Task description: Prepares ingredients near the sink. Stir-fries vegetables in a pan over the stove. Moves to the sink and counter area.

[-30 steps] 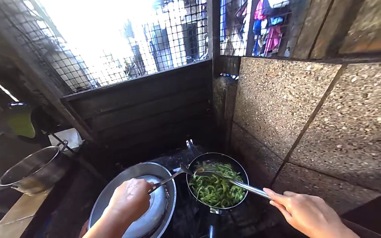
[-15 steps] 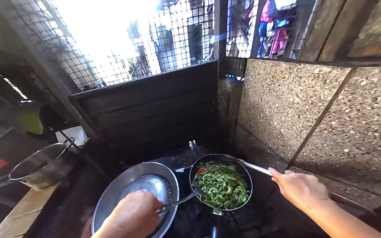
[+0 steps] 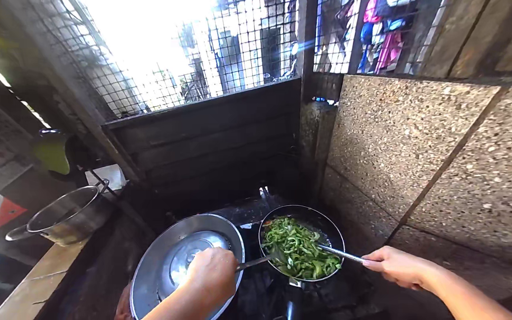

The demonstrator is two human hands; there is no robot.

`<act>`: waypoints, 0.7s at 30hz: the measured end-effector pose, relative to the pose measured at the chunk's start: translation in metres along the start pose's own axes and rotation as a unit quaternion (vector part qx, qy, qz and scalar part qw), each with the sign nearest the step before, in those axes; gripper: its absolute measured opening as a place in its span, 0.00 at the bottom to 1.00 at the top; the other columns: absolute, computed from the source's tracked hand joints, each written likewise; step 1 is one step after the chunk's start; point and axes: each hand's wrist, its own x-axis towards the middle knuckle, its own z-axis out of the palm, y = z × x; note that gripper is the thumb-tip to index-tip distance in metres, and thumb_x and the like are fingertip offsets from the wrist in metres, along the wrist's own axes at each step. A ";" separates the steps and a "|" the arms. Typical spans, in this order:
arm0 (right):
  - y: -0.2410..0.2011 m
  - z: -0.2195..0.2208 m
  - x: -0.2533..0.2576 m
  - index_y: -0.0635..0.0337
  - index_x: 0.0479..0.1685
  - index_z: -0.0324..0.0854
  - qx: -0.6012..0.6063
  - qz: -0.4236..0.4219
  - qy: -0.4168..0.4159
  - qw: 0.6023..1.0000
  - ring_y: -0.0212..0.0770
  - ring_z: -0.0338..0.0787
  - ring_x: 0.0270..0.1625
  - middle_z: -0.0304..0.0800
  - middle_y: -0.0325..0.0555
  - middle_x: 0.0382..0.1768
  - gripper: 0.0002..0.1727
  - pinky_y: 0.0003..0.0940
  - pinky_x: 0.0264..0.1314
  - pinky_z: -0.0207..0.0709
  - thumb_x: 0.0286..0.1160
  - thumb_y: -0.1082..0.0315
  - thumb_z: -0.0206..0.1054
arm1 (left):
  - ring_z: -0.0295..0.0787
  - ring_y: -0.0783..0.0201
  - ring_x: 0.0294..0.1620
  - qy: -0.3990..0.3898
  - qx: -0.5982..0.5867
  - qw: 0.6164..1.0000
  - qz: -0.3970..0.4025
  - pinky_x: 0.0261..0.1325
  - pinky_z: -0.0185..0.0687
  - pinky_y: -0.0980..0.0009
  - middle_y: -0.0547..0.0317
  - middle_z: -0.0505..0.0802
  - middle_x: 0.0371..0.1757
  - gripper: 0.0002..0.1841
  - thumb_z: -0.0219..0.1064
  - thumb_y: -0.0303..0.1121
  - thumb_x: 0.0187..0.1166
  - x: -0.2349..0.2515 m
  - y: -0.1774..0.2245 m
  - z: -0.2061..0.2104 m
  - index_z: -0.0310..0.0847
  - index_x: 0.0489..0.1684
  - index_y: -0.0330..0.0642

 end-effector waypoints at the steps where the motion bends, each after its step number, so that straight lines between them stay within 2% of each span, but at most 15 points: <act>1: 0.004 0.000 0.000 0.45 0.77 0.80 0.022 -0.003 0.003 1.000 0.33 0.67 0.16 0.74 0.39 0.21 0.22 0.30 0.21 0.65 0.92 0.49 0.56 | 0.88 0.39 0.62 0.003 -0.006 1.000 0.003 0.57 0.81 0.36 0.43 0.92 0.56 0.14 0.62 0.36 0.80 0.002 0.000 0.001 0.88 0.58 0.48; 8: 0.014 -0.018 -0.022 0.47 0.78 0.79 0.084 -0.014 0.050 0.995 0.30 0.64 0.14 0.70 0.37 0.19 0.22 0.26 0.18 0.61 0.92 0.52 0.57 | 0.88 0.40 0.63 0.011 -0.006 1.000 0.010 0.58 0.81 0.36 0.44 0.92 0.57 0.15 0.61 0.35 0.81 0.012 0.012 0.000 0.87 0.61 0.51; 12: 0.001 -0.027 -0.041 0.48 0.80 0.77 0.080 -0.008 0.070 0.994 0.30 0.63 0.16 0.70 0.38 0.21 0.23 0.26 0.19 0.60 0.93 0.53 0.56 | 0.87 0.40 0.64 0.017 -0.006 1.000 0.008 0.59 0.80 0.36 0.45 0.92 0.57 0.16 0.61 0.35 0.81 0.013 0.013 -0.005 0.87 0.62 0.52; 15: -0.006 -0.030 -0.052 0.51 0.77 0.81 0.060 -0.044 0.102 0.992 0.31 0.65 0.16 0.71 0.40 0.21 0.22 0.27 0.19 0.61 0.93 0.55 0.58 | 0.87 0.41 0.64 0.025 -0.020 0.999 0.002 0.59 0.80 0.36 0.46 0.92 0.57 0.16 0.61 0.36 0.80 0.012 0.011 -0.008 0.87 0.63 0.53; 16: -0.009 -0.029 -0.056 0.53 0.74 0.83 0.035 -0.067 0.121 0.990 0.33 0.69 0.19 0.76 0.42 0.24 0.21 0.30 0.23 0.65 0.92 0.55 0.59 | 0.87 0.41 0.64 0.027 -0.023 0.999 0.002 0.59 0.80 0.37 0.46 0.92 0.58 0.16 0.61 0.36 0.80 0.012 0.011 -0.007 0.87 0.63 0.53; 17: -0.014 -0.028 -0.061 0.54 0.72 0.84 0.000 -0.089 0.138 0.986 0.37 0.76 0.27 0.83 0.47 0.32 0.20 0.36 0.33 0.72 0.91 0.56 0.60 | 0.87 0.42 0.64 0.029 -0.027 0.999 0.001 0.60 0.80 0.37 0.46 0.92 0.58 0.16 0.61 0.36 0.81 0.013 0.010 -0.007 0.87 0.63 0.53; 18: -0.022 -0.027 -0.067 0.54 0.71 0.86 -0.041 -0.103 0.152 0.982 0.44 0.86 0.41 0.91 0.52 0.43 0.20 0.45 0.50 0.78 0.91 0.56 0.60 | 0.87 0.42 0.65 0.031 -0.030 0.999 0.000 0.61 0.80 0.37 0.47 0.92 0.58 0.16 0.61 0.36 0.81 0.013 0.010 -0.007 0.87 0.64 0.53; 19: -0.030 -0.025 -0.074 0.51 0.73 0.85 -0.086 -0.103 0.160 0.978 0.51 0.91 0.57 0.94 0.55 0.55 0.21 0.54 0.67 0.78 0.91 0.55 0.59 | 0.87 0.42 0.65 0.029 -0.032 0.999 -0.003 0.61 0.80 0.37 0.47 0.92 0.59 0.17 0.61 0.36 0.81 0.014 0.010 -0.006 0.87 0.64 0.53; 20: -0.037 -0.021 -0.079 0.48 0.74 0.85 -0.127 -0.093 0.170 0.973 0.55 0.90 0.66 0.93 0.55 0.61 0.21 0.60 0.73 0.75 0.91 0.53 0.59 | 0.87 0.42 0.65 0.025 -0.031 0.999 -0.007 0.61 0.80 0.37 0.47 0.92 0.59 0.17 0.61 0.36 0.81 0.014 0.009 -0.006 0.87 0.64 0.54; 21: -0.045 -0.016 -0.086 0.44 0.75 0.85 -0.169 -0.076 0.183 0.966 0.58 0.89 0.68 0.93 0.55 0.62 0.21 0.65 0.72 0.75 0.91 0.51 0.58 | 0.87 0.42 0.65 0.022 -0.030 0.999 -0.011 0.61 0.80 0.37 0.47 0.92 0.59 0.16 0.62 0.37 0.81 0.014 0.008 -0.007 0.87 0.64 0.53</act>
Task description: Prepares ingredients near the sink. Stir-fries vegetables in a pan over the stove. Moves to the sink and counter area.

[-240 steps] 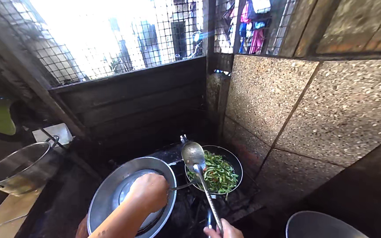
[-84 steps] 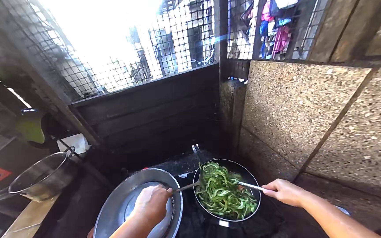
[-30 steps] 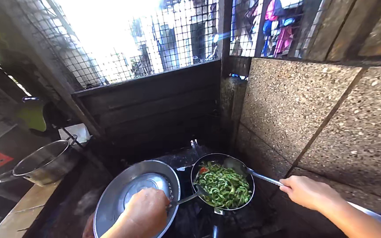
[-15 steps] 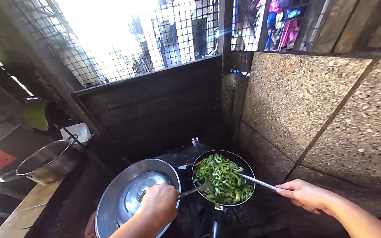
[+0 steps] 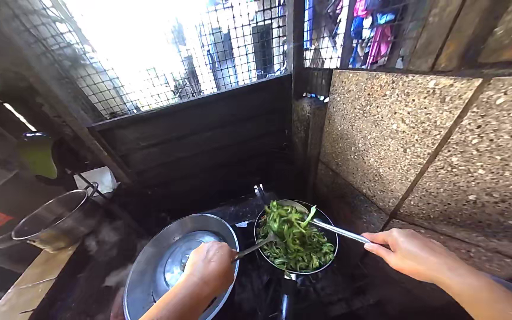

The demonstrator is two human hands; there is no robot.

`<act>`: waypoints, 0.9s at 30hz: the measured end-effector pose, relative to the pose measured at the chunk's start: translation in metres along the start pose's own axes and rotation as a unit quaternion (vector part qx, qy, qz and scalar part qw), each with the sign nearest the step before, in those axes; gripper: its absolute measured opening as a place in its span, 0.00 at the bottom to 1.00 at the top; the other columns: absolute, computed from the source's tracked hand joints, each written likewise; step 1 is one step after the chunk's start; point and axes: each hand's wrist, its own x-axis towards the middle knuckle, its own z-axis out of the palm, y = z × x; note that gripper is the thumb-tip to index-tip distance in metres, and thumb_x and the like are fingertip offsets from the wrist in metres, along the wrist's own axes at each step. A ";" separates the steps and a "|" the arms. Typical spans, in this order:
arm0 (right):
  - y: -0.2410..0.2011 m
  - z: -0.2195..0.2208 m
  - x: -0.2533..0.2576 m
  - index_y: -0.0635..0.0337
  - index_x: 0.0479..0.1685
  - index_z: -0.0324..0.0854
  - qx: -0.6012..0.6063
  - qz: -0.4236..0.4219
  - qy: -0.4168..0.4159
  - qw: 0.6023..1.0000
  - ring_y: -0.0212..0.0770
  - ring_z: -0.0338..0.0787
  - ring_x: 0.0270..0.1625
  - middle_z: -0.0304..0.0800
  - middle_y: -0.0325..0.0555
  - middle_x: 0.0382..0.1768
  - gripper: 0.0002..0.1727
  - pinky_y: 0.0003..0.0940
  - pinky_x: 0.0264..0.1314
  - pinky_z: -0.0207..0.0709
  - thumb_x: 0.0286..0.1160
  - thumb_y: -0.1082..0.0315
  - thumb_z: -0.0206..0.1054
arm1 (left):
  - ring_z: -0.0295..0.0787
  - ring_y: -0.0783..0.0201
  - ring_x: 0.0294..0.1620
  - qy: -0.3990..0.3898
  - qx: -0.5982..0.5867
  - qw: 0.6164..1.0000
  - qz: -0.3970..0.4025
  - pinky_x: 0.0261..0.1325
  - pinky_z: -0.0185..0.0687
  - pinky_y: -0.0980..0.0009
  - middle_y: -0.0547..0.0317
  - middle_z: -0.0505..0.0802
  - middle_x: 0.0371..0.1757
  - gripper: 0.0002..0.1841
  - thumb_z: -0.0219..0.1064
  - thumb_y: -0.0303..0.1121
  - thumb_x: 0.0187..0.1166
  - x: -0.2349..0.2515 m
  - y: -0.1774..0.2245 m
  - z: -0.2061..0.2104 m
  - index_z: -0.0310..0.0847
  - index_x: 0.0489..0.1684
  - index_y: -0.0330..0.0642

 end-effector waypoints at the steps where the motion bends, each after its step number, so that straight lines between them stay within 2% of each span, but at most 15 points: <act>1: -0.009 -0.002 -0.006 0.40 0.73 0.85 -0.043 0.012 0.007 0.999 0.60 0.89 0.67 0.93 0.54 0.60 0.21 0.67 0.69 0.76 0.90 0.50 0.58 | 0.87 0.41 0.65 -0.004 -0.001 1.000 -0.004 0.61 0.80 0.37 0.46 0.92 0.59 0.16 0.62 0.37 0.81 -0.001 -0.001 0.000 0.88 0.62 0.52; 4: -0.027 -0.008 -0.022 0.32 0.74 0.85 -0.128 0.029 0.034 0.991 0.61 0.91 0.63 0.95 0.52 0.57 0.20 0.66 0.62 0.79 0.89 0.48 0.59 | 0.87 0.42 0.65 -0.007 -0.004 1.000 -0.011 0.60 0.80 0.37 0.46 0.92 0.58 0.15 0.62 0.37 0.80 -0.004 -0.007 -0.001 0.89 0.59 0.50; 6: -0.032 -0.011 -0.029 0.32 0.74 0.85 -0.155 0.027 0.050 0.986 0.61 0.92 0.61 0.95 0.53 0.55 0.20 0.65 0.59 0.80 0.88 0.49 0.60 | 0.87 0.42 0.66 -0.008 -0.007 1.000 -0.011 0.61 0.80 0.37 0.46 0.92 0.59 0.15 0.62 0.37 0.79 -0.007 -0.010 -0.003 0.88 0.59 0.49; 9: -0.045 -0.011 -0.027 0.40 0.71 0.87 -0.166 0.032 0.015 0.986 0.63 0.90 0.64 0.94 0.56 0.57 0.19 0.65 0.62 0.80 0.89 0.52 0.60 | 0.83 0.36 0.70 -0.031 -0.022 0.999 -0.011 0.67 0.74 0.34 0.38 0.89 0.65 0.18 0.62 0.34 0.80 -0.017 -0.008 -0.013 0.85 0.66 0.45; 11: -0.055 -0.001 -0.014 0.47 0.72 0.85 -0.171 0.029 -0.039 0.984 0.63 0.88 0.68 0.91 0.59 0.62 0.20 0.65 0.66 0.78 0.90 0.55 0.58 | 0.86 0.38 0.66 -0.015 -0.020 1.000 -0.011 0.62 0.78 0.35 0.41 0.91 0.60 0.15 0.63 0.36 0.80 -0.013 -0.013 -0.007 0.88 0.60 0.47; 13: -0.064 0.005 -0.005 0.48 0.73 0.83 -0.189 0.019 -0.053 0.980 0.63 0.88 0.69 0.90 0.59 0.63 0.20 0.63 0.67 0.79 0.90 0.58 0.56 | 0.87 0.41 0.63 -0.009 -0.015 1.000 -0.014 0.59 0.80 0.35 0.44 0.92 0.56 0.14 0.63 0.38 0.79 -0.011 -0.014 -0.005 0.90 0.55 0.48; 15: -0.073 -0.002 -0.008 0.45 0.72 0.85 -0.209 0.015 -0.014 0.978 0.62 0.89 0.67 0.92 0.57 0.61 0.19 0.63 0.65 0.79 0.89 0.59 0.58 | 0.86 0.39 0.65 -0.020 -0.012 1.000 -0.014 0.60 0.78 0.34 0.42 0.91 0.58 0.14 0.63 0.37 0.79 -0.015 -0.012 -0.011 0.89 0.54 0.44; 18: -0.073 -0.021 -0.027 0.39 0.71 0.87 -0.225 0.017 0.055 0.973 0.62 0.92 0.62 0.95 0.55 0.56 0.18 0.63 0.60 0.81 0.87 0.60 0.63 | 0.82 0.34 0.70 -0.041 -0.023 0.999 -0.008 0.66 0.72 0.31 0.34 0.88 0.64 0.16 0.62 0.32 0.78 -0.022 -0.005 -0.022 0.86 0.60 0.37; 22: -0.052 -0.039 -0.049 0.30 0.69 0.89 -0.244 0.036 0.090 0.965 0.59 0.93 0.58 0.96 0.49 0.54 0.20 0.62 0.58 0.81 0.82 0.62 0.67 | 0.82 0.34 0.70 -0.039 -0.017 0.999 -0.009 0.65 0.74 0.32 0.34 0.88 0.64 0.15 0.62 0.32 0.80 -0.025 -0.002 -0.023 0.86 0.59 0.37; 23: -0.048 -0.045 -0.056 0.28 0.68 0.89 -0.242 0.050 0.089 0.965 0.59 0.93 0.58 0.97 0.49 0.54 0.20 0.63 0.57 0.81 0.81 0.62 0.68 | 0.84 0.35 0.68 -0.031 -0.009 0.999 -0.008 0.63 0.77 0.33 0.36 0.89 0.61 0.14 0.62 0.33 0.79 -0.022 -0.003 -0.020 0.87 0.56 0.39; 27: -0.048 -0.048 -0.066 0.32 0.64 0.92 -0.236 0.087 0.062 0.966 0.62 0.93 0.57 0.97 0.52 0.52 0.18 0.66 0.57 0.80 0.79 0.63 0.70 | 0.81 0.35 0.70 -0.055 -0.019 0.998 0.001 0.67 0.72 0.33 0.34 0.88 0.64 0.15 0.61 0.32 0.81 -0.025 -0.003 -0.023 0.86 0.60 0.37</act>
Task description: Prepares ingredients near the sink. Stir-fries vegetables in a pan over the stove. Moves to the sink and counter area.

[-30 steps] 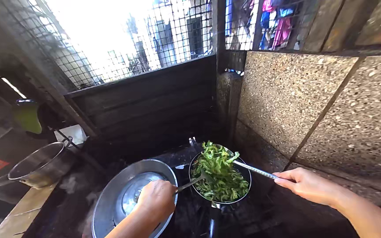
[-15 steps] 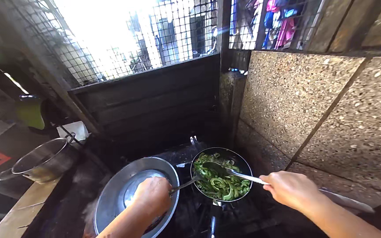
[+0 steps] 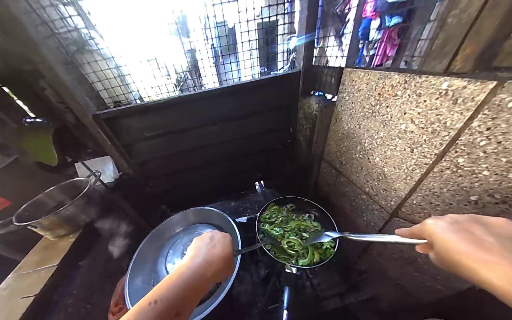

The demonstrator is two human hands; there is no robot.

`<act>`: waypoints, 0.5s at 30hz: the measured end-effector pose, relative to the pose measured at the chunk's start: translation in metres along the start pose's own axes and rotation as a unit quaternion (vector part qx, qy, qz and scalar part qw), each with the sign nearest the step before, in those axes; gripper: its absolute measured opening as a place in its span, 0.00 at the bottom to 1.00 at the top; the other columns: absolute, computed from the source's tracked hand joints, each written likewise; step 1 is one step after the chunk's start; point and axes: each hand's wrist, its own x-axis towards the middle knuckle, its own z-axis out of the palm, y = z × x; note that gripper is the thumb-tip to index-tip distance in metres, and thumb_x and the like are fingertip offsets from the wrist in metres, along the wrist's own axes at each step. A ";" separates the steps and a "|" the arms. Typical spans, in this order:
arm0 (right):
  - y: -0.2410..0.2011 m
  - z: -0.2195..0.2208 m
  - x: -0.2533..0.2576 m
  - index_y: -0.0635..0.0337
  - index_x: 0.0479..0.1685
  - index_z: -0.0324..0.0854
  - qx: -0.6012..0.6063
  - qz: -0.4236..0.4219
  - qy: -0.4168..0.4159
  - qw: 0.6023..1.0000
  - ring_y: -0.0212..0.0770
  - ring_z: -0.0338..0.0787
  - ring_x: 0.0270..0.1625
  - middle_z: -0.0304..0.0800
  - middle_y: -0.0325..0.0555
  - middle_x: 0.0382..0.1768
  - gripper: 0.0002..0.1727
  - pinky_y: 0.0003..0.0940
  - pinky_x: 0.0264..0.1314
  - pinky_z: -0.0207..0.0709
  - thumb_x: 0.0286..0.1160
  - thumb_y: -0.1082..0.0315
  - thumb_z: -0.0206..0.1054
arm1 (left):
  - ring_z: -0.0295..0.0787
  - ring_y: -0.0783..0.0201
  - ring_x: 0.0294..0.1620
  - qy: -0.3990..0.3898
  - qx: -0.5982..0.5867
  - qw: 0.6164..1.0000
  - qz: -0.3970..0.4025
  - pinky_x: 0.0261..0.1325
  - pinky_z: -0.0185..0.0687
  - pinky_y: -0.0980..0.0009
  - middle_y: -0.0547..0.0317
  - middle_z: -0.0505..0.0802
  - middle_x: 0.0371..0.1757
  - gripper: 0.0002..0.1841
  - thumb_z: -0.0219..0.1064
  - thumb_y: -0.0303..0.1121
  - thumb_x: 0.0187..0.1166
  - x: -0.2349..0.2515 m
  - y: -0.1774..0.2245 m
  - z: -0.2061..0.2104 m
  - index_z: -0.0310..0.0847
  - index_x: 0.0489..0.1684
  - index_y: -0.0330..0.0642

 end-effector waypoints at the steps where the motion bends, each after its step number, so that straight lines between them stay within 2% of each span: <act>1: -0.007 0.008 0.005 0.35 0.63 0.92 -0.002 -0.002 -0.010 1.000 0.62 0.93 0.58 0.96 0.53 0.53 0.18 0.66 0.57 0.81 0.79 0.64 0.69 | 0.82 0.34 0.70 -0.001 0.003 1.000 0.008 0.67 0.72 0.32 0.34 0.88 0.63 0.16 0.61 0.32 0.81 0.003 -0.001 0.002 0.86 0.60 0.37; 3: -0.023 0.028 0.022 0.40 0.65 0.91 0.009 0.002 -0.021 1.000 0.62 0.92 0.62 0.94 0.55 0.57 0.18 0.65 0.60 0.81 0.81 0.67 0.66 | 0.82 0.33 0.69 -0.007 0.005 1.000 0.017 0.67 0.72 0.31 0.33 0.88 0.63 0.16 0.62 0.33 0.80 0.004 0.001 0.003 0.86 0.60 0.37; 7: -0.022 0.037 0.029 0.36 0.71 0.88 0.002 -0.001 -0.003 1.000 0.60 0.91 0.64 0.93 0.53 0.61 0.19 0.62 0.62 0.81 0.86 0.64 0.63 | 0.81 0.33 0.71 -0.012 0.006 1.000 0.018 0.68 0.71 0.31 0.32 0.87 0.64 0.16 0.61 0.33 0.81 0.002 0.004 0.002 0.86 0.61 0.35; 12: 0.002 -0.009 -0.006 0.30 0.63 0.93 -0.015 -0.001 -0.021 1.000 0.60 0.93 0.58 0.97 0.49 0.52 0.16 0.65 0.57 0.80 0.78 0.58 0.72 | 0.82 0.34 0.67 -0.010 0.005 1.000 0.014 0.65 0.72 0.32 0.32 0.88 0.61 0.15 0.62 0.32 0.81 0.002 0.006 -0.002 0.86 0.57 0.35; 15: -0.016 -0.007 -0.001 0.39 0.59 0.94 -0.032 -0.023 -0.060 0.997 0.61 0.91 0.62 0.96 0.52 0.54 0.14 0.66 0.60 0.80 0.78 0.61 0.70 | 0.84 0.34 0.63 0.001 0.008 1.000 0.024 0.62 0.74 0.32 0.33 0.89 0.58 0.14 0.63 0.32 0.81 0.006 0.004 -0.003 0.87 0.56 0.36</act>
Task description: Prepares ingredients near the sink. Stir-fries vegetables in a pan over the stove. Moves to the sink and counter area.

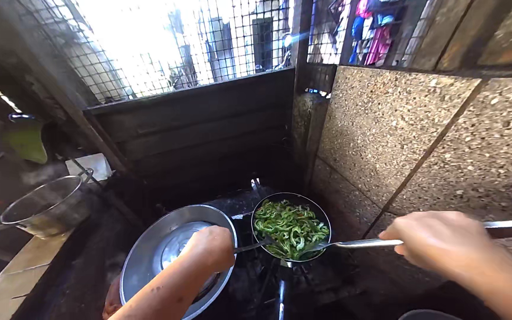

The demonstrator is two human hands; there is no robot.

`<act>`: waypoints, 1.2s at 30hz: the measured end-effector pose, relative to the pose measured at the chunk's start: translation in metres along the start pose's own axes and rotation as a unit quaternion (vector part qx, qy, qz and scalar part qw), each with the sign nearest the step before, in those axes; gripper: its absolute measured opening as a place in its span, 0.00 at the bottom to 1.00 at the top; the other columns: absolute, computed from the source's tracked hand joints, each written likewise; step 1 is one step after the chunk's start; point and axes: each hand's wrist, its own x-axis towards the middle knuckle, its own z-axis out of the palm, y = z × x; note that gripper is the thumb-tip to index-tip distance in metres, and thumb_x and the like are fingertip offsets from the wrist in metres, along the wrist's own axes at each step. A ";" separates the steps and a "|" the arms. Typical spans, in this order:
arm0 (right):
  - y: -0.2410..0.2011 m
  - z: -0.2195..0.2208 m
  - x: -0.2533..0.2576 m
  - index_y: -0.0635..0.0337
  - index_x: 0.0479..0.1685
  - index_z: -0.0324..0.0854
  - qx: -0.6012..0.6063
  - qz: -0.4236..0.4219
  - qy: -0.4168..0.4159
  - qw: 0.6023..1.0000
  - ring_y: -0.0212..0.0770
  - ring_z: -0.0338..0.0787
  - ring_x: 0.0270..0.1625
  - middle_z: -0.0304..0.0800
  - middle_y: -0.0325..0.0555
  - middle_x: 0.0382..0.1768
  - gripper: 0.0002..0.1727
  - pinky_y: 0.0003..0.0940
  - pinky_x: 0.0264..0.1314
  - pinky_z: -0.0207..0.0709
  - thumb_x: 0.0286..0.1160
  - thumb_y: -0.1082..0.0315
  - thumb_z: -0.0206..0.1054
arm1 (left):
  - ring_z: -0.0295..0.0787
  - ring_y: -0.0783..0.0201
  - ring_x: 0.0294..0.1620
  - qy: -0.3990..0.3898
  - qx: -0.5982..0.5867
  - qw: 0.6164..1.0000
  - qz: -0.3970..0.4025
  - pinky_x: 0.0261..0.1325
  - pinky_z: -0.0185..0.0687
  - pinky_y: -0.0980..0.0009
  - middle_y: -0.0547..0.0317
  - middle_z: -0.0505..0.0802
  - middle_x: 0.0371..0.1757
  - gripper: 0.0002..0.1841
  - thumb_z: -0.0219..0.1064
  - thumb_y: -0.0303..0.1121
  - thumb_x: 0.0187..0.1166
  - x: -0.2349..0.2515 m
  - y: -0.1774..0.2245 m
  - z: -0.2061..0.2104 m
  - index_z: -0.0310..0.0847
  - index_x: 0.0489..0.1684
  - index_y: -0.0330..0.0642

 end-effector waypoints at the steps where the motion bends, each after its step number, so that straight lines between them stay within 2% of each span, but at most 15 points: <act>1: -0.009 0.004 0.007 0.43 0.60 0.93 -0.001 -0.009 -0.014 1.000 0.61 0.90 0.64 0.94 0.53 0.57 0.14 0.65 0.62 0.79 0.80 0.63 0.69 | 0.85 0.34 0.62 0.004 -0.001 1.000 0.006 0.61 0.74 0.32 0.34 0.90 0.57 0.13 0.64 0.32 0.81 0.004 -0.003 0.001 0.88 0.56 0.38; 3: -0.015 0.009 0.020 0.44 0.62 0.91 -0.008 -0.022 -0.048 0.999 0.60 0.88 0.68 0.93 0.53 0.60 0.15 0.64 0.66 0.78 0.83 0.61 0.65 | 0.88 0.39 0.58 0.043 0.004 0.999 0.008 0.56 0.79 0.34 0.41 0.92 0.52 0.12 0.65 0.37 0.78 0.013 -0.014 0.009 0.91 0.49 0.44; 4: -0.012 0.008 0.022 0.45 0.61 0.91 -0.008 -0.031 -0.061 0.998 0.60 0.89 0.67 0.93 0.53 0.59 0.15 0.64 0.65 0.78 0.84 0.60 0.64 | 0.88 0.40 0.59 0.056 0.000 0.998 0.006 0.58 0.79 0.35 0.42 0.93 0.53 0.12 0.64 0.37 0.79 0.009 -0.017 0.009 0.91 0.50 0.44; 6: -0.001 0.005 0.019 0.45 0.61 0.91 0.002 -0.036 -0.077 0.996 0.60 0.89 0.65 0.93 0.53 0.58 0.15 0.67 0.63 0.78 0.86 0.57 0.62 | 0.83 0.39 0.68 0.045 -0.030 0.999 -0.005 0.69 0.72 0.37 0.40 0.90 0.63 0.14 0.61 0.34 0.86 -0.009 -0.016 0.001 0.87 0.62 0.40; 8: 0.011 0.003 0.011 0.41 0.62 0.91 0.013 -0.025 -0.066 0.997 0.58 0.91 0.63 0.95 0.50 0.56 0.16 0.66 0.62 0.79 0.87 0.54 0.61 | 0.88 0.45 0.58 0.062 -0.004 0.998 0.004 0.59 0.79 0.39 0.48 0.93 0.52 0.13 0.64 0.39 0.82 0.009 -0.032 0.000 0.91 0.54 0.49; 11: 0.013 0.000 -0.003 0.34 0.64 0.90 0.033 -0.024 -0.033 0.999 0.57 0.93 0.59 0.96 0.48 0.52 0.16 0.64 0.58 0.81 0.87 0.53 0.61 | 0.88 0.46 0.60 0.055 0.011 0.998 -0.020 0.60 0.79 0.38 0.51 0.94 0.52 0.13 0.64 0.40 0.82 0.004 -0.039 -0.012 0.93 0.57 0.55; 13: 0.005 0.003 -0.006 0.36 0.64 0.90 0.051 -0.057 -0.040 0.996 0.57 0.92 0.59 0.96 0.49 0.52 0.17 0.64 0.59 0.81 0.89 0.52 0.59 | 0.89 0.47 0.60 0.066 0.020 0.997 -0.045 0.60 0.80 0.38 0.53 0.94 0.52 0.13 0.65 0.40 0.81 -0.001 -0.040 -0.011 0.93 0.57 0.58; 17: -0.017 0.007 0.002 0.47 0.65 0.87 0.059 -0.113 -0.085 0.988 0.59 0.90 0.65 0.93 0.54 0.57 0.20 0.65 0.63 0.79 0.93 0.54 0.52 | 0.88 0.44 0.62 0.070 0.027 0.995 -0.067 0.59 0.80 0.36 0.49 0.93 0.55 0.13 0.65 0.38 0.79 -0.005 -0.030 -0.004 0.92 0.55 0.54; 20: -0.029 0.007 0.010 0.50 0.65 0.86 0.044 -0.112 -0.112 0.986 0.58 0.88 0.68 0.91 0.54 0.60 0.21 0.64 0.66 0.78 0.94 0.54 0.50 | 0.88 0.42 0.62 0.074 0.025 0.995 -0.059 0.59 0.80 0.38 0.47 0.93 0.56 0.13 0.65 0.35 0.76 -0.009 -0.023 0.002 0.91 0.54 0.49; 22: -0.034 0.008 0.017 0.51 0.65 0.86 0.035 -0.110 -0.123 0.986 0.60 0.87 0.69 0.90 0.56 0.62 0.20 0.65 0.65 0.78 0.93 0.55 0.50 | 0.84 0.39 0.67 0.058 0.006 0.997 -0.054 0.66 0.75 0.39 0.40 0.90 0.62 0.14 0.64 0.28 0.79 -0.031 -0.013 -0.004 0.88 0.59 0.40; 26: -0.042 0.006 0.016 0.47 0.68 0.86 0.004 -0.076 -0.090 0.993 0.61 0.87 0.69 0.91 0.55 0.63 0.18 0.64 0.65 0.78 0.90 0.58 0.56 | 0.84 0.41 0.68 0.040 0.025 0.997 -0.065 0.68 0.75 0.40 0.41 0.90 0.64 0.15 0.63 0.29 0.80 -0.031 -0.006 -0.009 0.87 0.62 0.41; 30: -0.034 -0.005 -0.010 0.40 0.69 0.88 0.003 -0.050 -0.015 0.999 0.61 0.91 0.63 0.94 0.53 0.56 0.18 0.62 0.59 0.81 0.88 0.57 0.60 | 0.84 0.38 0.67 0.058 -0.015 0.997 -0.054 0.67 0.74 0.40 0.38 0.90 0.63 0.13 0.63 0.27 0.80 -0.038 -0.013 -0.004 0.86 0.58 0.35; 32: -0.026 -0.007 -0.014 0.40 0.69 0.88 0.012 -0.059 -0.025 0.998 0.59 0.91 0.62 0.94 0.53 0.56 0.18 0.63 0.60 0.80 0.89 0.54 0.58 | 0.83 0.38 0.68 0.054 -0.015 0.997 -0.050 0.68 0.74 0.39 0.38 0.89 0.63 0.13 0.62 0.26 0.81 -0.038 -0.011 -0.006 0.86 0.58 0.34; 36: -0.017 -0.007 -0.006 0.47 0.64 0.88 0.037 -0.063 -0.083 0.994 0.60 0.90 0.64 0.93 0.54 0.56 0.19 0.64 0.62 0.80 0.92 0.52 0.54 | 0.83 0.38 0.69 0.048 -0.010 0.998 -0.044 0.70 0.73 0.40 0.37 0.88 0.65 0.14 0.60 0.26 0.83 -0.039 -0.010 -0.010 0.85 0.60 0.33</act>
